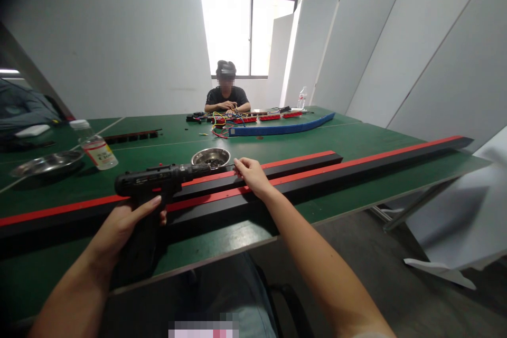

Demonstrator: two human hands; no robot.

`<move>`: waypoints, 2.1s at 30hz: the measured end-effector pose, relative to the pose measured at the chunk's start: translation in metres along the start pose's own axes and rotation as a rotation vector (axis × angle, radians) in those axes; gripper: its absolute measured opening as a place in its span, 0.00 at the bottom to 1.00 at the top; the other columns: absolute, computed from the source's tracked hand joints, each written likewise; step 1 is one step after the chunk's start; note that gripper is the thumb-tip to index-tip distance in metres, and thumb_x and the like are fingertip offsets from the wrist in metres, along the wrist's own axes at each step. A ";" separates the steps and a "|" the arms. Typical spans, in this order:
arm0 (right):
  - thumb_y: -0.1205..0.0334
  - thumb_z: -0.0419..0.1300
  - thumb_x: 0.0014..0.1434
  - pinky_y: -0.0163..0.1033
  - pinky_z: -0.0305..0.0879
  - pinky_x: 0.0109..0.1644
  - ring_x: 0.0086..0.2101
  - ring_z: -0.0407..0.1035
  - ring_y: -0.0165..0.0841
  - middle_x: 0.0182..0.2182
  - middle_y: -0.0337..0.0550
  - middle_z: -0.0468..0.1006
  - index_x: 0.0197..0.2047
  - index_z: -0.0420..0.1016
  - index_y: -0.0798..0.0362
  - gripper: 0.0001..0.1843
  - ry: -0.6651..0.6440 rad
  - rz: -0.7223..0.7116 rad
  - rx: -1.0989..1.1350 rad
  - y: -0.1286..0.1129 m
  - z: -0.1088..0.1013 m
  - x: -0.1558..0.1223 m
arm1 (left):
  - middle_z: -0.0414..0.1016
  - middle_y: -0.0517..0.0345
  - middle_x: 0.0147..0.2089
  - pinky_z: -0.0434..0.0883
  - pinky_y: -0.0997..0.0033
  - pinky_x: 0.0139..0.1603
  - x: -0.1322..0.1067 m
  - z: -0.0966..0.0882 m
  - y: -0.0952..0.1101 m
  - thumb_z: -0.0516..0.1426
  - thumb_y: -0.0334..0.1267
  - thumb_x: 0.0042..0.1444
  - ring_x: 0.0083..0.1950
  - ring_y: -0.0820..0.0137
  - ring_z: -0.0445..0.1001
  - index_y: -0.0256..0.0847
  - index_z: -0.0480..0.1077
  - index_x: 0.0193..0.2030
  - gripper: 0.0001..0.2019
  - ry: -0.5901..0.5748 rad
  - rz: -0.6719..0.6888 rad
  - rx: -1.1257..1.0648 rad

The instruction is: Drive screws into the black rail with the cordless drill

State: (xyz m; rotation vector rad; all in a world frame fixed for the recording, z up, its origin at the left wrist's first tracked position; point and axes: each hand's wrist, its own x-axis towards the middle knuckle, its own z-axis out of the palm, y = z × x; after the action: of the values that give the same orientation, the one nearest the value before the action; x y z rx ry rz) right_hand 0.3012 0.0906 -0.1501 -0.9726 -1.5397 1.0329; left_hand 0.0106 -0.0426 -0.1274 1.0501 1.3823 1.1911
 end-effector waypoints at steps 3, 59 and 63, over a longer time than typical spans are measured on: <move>0.39 0.60 0.60 0.34 0.57 0.30 0.25 0.61 0.28 0.24 0.37 0.70 0.28 0.70 0.53 0.25 -0.007 -0.007 -0.004 0.000 0.000 0.000 | 0.81 0.48 0.27 0.72 0.69 0.24 -0.001 0.000 0.000 0.70 0.53 0.44 0.24 0.62 0.78 0.33 0.78 0.39 0.24 0.003 0.011 -0.001; 0.38 0.60 0.58 0.38 0.59 0.31 0.25 0.63 0.31 0.23 0.39 0.71 0.27 0.71 0.53 0.25 0.287 -0.017 -0.024 0.006 0.001 0.006 | 0.79 0.54 0.25 0.69 0.69 0.32 0.010 -0.012 0.064 0.64 0.58 0.50 0.27 0.65 0.73 0.36 0.76 0.29 0.23 -0.048 0.209 0.576; 0.39 0.60 0.58 0.38 0.59 0.32 0.25 0.64 0.31 0.23 0.40 0.72 0.27 0.72 0.53 0.24 0.237 -0.025 -0.033 0.004 0.001 0.006 | 0.79 0.53 0.25 0.66 0.70 0.29 0.014 -0.019 0.086 0.61 0.59 0.54 0.26 0.65 0.73 0.33 0.77 0.28 0.25 -0.097 0.129 0.781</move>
State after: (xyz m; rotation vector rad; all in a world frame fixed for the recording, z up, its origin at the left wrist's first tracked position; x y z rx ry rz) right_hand 0.2992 0.0970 -0.1526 -1.0557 -1.3727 0.8445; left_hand -0.0095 -0.0191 -0.0438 1.7272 1.7680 0.6588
